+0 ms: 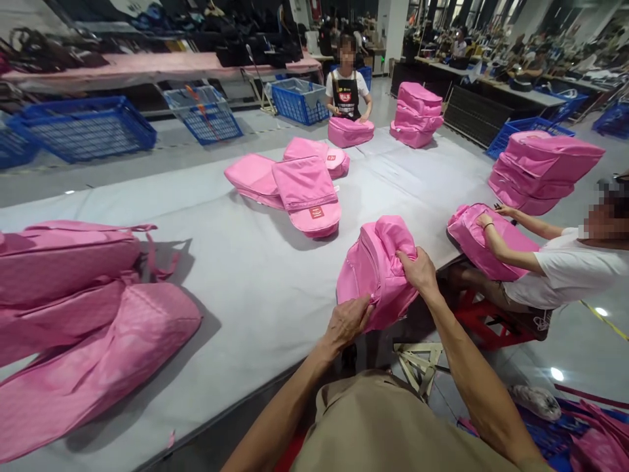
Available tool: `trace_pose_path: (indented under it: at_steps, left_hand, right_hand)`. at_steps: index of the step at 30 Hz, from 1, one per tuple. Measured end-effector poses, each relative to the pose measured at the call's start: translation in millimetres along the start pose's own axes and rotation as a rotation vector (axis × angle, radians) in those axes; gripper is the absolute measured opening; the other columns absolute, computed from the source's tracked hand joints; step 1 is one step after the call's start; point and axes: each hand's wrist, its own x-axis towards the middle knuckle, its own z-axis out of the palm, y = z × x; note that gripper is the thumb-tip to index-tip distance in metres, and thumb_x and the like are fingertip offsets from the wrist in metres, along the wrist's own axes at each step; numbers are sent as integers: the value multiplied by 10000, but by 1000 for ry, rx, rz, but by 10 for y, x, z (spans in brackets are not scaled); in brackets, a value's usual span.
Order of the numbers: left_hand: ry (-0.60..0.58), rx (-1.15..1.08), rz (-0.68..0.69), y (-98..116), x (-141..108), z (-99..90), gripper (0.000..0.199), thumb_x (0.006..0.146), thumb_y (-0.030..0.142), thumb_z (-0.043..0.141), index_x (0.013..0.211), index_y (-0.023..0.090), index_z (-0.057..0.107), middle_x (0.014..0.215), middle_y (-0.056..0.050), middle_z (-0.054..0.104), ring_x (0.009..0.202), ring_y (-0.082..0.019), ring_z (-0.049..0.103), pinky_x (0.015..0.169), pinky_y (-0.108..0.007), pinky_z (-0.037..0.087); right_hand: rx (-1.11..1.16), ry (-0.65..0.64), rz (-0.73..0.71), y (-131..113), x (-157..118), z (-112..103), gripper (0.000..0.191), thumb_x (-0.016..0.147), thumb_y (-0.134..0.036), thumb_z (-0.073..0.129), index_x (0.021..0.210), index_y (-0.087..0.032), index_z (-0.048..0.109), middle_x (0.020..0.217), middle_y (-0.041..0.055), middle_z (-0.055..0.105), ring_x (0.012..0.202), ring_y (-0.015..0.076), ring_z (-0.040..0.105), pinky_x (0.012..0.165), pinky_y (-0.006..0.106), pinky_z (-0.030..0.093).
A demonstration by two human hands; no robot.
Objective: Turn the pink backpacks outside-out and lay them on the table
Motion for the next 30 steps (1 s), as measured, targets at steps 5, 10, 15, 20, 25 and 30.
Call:
trace_pose_path:
  at_steps: [5,10,15,20,25,30]
  left_hand:
    - [-84,-84,-169,-72,-118,-46,396,1137,306,381,867,238,663,701,-49,696,657,-192,672,711,-296,490]
    - [54,-250,-610,5,-331,-75,365,1112,366,333,897,263,609,726,-27,647,668,-185,647,699,-285,468]
    - [97,-456,-780,178,-496,-183,343,1098,443,369,915,274,605,755,-18,679,663,-185,612,710,-305,468]
    - [139,-474,-743,175,-495,-476,341,1079,555,496,1111,256,658,942,-49,764,850,-229,718,825,-340,512]
    - [209,-735,-762,-48,-175,-746,427,1082,653,502,1039,241,606,911,3,639,834,-184,600,787,-301,496]
    - [55,-893,-646,-142,118,-845,473,1017,645,616,794,243,502,762,45,456,728,-156,482,689,-282,434]
  right_hand:
    - [-26,-41,-60,-261,-102,81,409,977,-669,595,900,-275,517,959,84,741,872,274,632,743,323,360]
    - [-30,-3,-64,-384,-198,232,425,961,-679,616,878,-278,499,896,67,710,819,260,595,727,324,348]
    - [-58,-66,-122,-557,-264,308,417,965,-663,608,879,-277,474,905,49,688,804,244,566,719,320,317]
    - [-111,-122,-146,-735,-360,323,386,993,-635,611,917,-269,513,946,52,711,810,238,572,714,311,307]
    - [-154,-119,-172,-742,-496,369,367,1020,-623,604,983,-260,563,953,67,730,831,254,622,709,314,311]
    - [-189,-110,-170,-711,-554,361,346,1044,-597,603,1040,-251,587,1016,93,764,890,274,680,725,322,322]
